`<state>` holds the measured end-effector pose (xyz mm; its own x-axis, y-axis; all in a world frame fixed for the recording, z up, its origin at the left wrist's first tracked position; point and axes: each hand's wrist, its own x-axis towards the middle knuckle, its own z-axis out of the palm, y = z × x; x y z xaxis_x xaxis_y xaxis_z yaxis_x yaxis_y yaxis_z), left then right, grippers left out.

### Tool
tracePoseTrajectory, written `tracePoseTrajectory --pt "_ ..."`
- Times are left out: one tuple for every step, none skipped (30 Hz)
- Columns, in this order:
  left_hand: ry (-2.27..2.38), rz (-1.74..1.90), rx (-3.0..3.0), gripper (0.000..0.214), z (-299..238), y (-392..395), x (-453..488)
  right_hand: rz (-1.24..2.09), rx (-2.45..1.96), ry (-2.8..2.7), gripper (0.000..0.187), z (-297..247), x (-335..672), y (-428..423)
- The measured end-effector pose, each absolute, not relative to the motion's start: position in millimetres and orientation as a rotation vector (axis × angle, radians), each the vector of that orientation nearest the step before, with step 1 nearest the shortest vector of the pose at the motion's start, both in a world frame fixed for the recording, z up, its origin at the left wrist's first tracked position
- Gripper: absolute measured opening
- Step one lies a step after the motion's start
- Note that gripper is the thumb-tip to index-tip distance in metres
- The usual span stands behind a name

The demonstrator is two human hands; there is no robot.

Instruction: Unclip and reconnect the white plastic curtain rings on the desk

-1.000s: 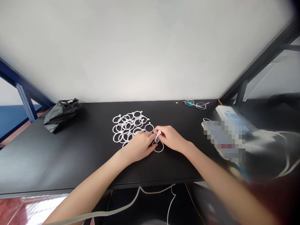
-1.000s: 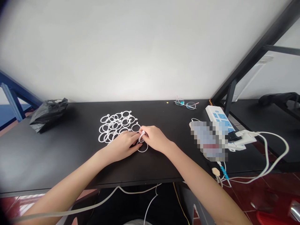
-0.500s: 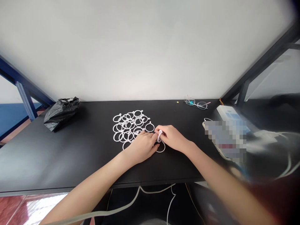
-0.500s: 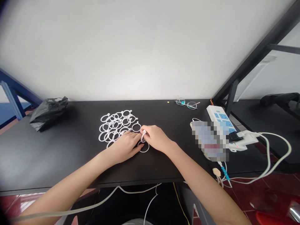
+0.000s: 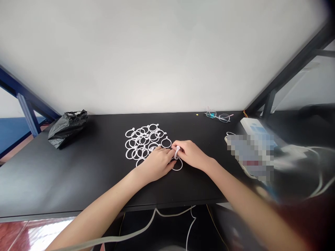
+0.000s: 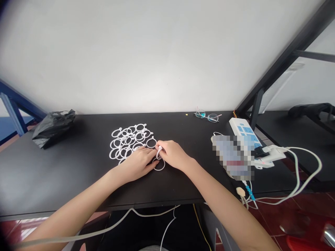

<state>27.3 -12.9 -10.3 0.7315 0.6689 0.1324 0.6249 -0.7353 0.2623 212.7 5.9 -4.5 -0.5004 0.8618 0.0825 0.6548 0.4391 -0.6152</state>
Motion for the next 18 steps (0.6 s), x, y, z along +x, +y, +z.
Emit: tracePoseTrajectory --pt "1.030 0.324 2.738 0.010 -10.5 -12.8 27.3 0.740 -1.287 -2.310 0.013 -4.0 212.5 5.7" --pt "1.028 0.326 2.744 0.010 -10.8 -12.8 27.3 0.743 -1.286 -2.309 0.014 -3.5 212.4 5.6" --pt "1.027 0.327 2.749 0.010 -11.3 -12.8 27.4 0.746 -1.286 -2.307 0.014 -3.1 212.4 5.4" --pt "1.027 0.329 2.755 0.011 -11.7 -12.9 27.4 0.751 -1.287 -2.305 0.014 -2.9 212.5 5.3" --pt "1.028 0.333 2.759 0.011 -12.2 -13.0 27.4 0.756 -1.288 -2.303 0.014 -2.9 212.6 5.3" --pt "1.030 0.335 2.763 0.011 -12.5 -13.1 27.4 0.761 -1.288 -2.302 0.014 -3.1 212.7 5.3" --pt "1.030 0.337 2.767 0.010 -12.8 -13.2 27.3 0.764 -1.287 -2.301 0.014 -3.4 212.8 5.4" --pt "1.030 0.338 2.771 0.010 -13.0 -13.2 27.3 0.766 -1.286 -2.299 0.014 -3.8 212.9 5.6" --pt "1.026 0.337 2.776 0.011 -13.1 -13.2 27.2 0.765 -1.285 -2.299 0.014 -4.3 213.0 5.8" --pt "1.024 0.336 2.782 0.011 -13.2 -13.1 27.2 0.763 -1.284 -2.299 0.013 -4.8 213.0 6.0" --pt "1.023 0.334 2.789 0.012 -13.3 -12.9 27.1 0.759 -1.284 -2.300 0.013 -5.3 213.1 6.2" --pt "1.021 0.333 2.795 0.012 -13.4 -12.6 27.1 0.755 -1.285 -2.299 0.013 -5.8 213.1 6.3" --pt "1.020 0.333 2.801 0.013 -13.4 -12.2 27.1 0.754 -1.284 -2.300 0.013 -6.2 213.2 6.5" --pt "1.021 0.333 2.805 0.013 -13.4 -11.8 27.1 0.753 -1.281 -2.301 0.013 -6.5 213.3 6.5" --pt "1.021 0.333 2.807 0.013 -13.4 -11.3 27.2 0.753 -1.278 -2.302 0.013 -6.8 213.5 6.6" --pt "1.020 0.331 2.807 0.013 -13.4 -11.0 27.2 0.754 -1.275 -2.303 0.013 -7.0 213.6 6.6" --pt "1.020 0.330 2.806 0.013 -13.4 -10.7 27.3 0.756 -1.271 -2.303 0.013 -7.2 213.8 6.6" --pt "1.022 0.330 2.806 0.013 -13.3 -10.6 27.3 0.757 -1.269 -2.302 0.013 -7.4 213.9 6.7"
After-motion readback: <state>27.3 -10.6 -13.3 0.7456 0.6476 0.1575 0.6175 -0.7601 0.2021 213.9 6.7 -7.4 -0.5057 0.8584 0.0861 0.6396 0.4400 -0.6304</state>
